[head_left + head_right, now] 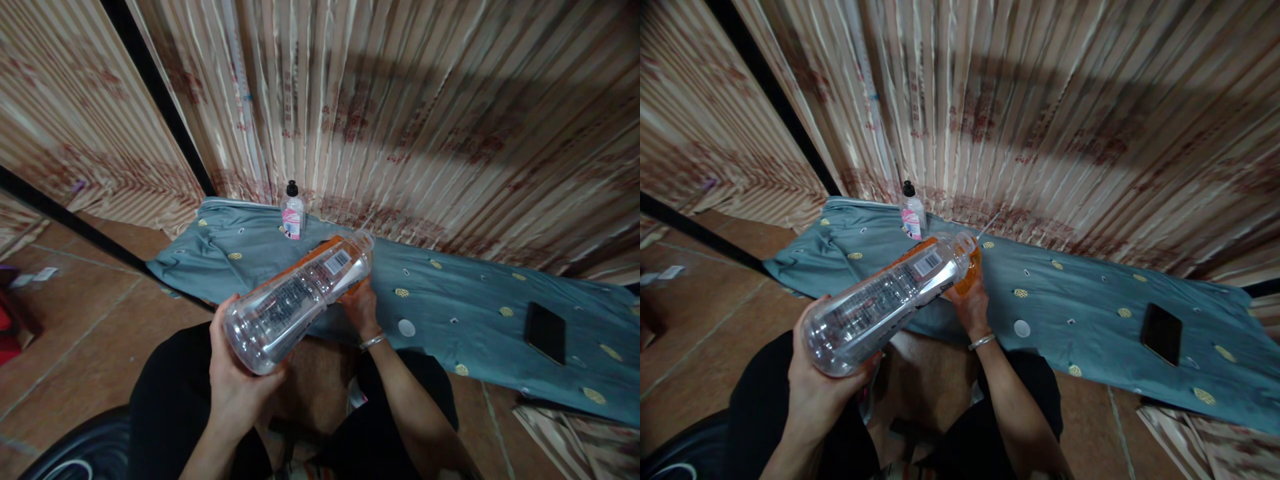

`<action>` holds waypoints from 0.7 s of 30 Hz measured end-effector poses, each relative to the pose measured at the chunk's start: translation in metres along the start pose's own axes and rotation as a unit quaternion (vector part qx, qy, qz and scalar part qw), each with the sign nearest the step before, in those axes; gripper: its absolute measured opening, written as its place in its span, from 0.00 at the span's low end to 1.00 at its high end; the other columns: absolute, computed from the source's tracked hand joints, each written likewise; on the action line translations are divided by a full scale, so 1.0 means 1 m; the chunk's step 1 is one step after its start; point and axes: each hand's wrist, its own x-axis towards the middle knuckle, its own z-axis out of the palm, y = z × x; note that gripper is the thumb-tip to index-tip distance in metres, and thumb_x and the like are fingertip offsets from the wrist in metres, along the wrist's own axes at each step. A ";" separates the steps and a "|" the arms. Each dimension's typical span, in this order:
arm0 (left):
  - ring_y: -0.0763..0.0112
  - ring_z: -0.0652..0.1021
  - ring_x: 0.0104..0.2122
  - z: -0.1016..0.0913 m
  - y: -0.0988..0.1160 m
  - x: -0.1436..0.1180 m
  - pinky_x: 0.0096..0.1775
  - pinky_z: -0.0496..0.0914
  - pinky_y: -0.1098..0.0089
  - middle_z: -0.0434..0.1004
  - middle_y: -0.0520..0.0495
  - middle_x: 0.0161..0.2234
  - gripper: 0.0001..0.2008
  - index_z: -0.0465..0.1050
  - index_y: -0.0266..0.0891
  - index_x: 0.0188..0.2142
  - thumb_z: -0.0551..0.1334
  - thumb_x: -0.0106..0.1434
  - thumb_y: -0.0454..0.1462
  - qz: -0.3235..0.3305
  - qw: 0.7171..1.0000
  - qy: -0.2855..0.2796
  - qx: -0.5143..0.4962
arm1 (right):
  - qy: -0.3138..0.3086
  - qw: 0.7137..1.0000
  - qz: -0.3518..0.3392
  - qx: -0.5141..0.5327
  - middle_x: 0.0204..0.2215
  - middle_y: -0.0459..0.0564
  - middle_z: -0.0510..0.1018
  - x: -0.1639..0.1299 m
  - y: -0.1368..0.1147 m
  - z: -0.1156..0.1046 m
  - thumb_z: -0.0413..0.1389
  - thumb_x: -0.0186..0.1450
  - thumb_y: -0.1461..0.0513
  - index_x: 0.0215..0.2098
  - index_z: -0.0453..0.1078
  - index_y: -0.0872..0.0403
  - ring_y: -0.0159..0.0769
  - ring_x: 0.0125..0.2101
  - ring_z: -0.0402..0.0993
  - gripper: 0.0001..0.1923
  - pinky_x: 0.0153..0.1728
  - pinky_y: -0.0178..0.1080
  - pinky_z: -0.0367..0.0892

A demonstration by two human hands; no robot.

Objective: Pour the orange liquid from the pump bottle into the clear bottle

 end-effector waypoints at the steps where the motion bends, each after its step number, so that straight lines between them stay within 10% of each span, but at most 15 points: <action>1: 0.51 0.83 0.50 0.001 0.001 0.000 0.49 0.81 0.58 0.77 0.40 0.57 0.50 0.65 0.42 0.66 0.79 0.44 0.39 -0.003 1.000 0.010 0.000 | 0.000 1.000 0.001 -0.001 0.54 0.67 0.83 0.000 0.000 0.000 0.64 0.61 0.52 0.68 0.61 0.58 0.56 0.54 0.83 0.41 0.53 0.57 0.79; 21: 0.54 0.85 0.51 -0.002 -0.002 -0.001 0.50 0.81 0.60 0.78 0.40 0.57 0.49 0.62 0.42 0.67 0.79 0.47 0.38 0.030 0.999 -0.011 0.026 | -0.001 1.000 0.000 0.002 0.56 0.68 0.82 0.000 0.001 0.000 0.64 0.62 0.52 0.68 0.60 0.57 0.57 0.54 0.82 0.41 0.55 0.60 0.78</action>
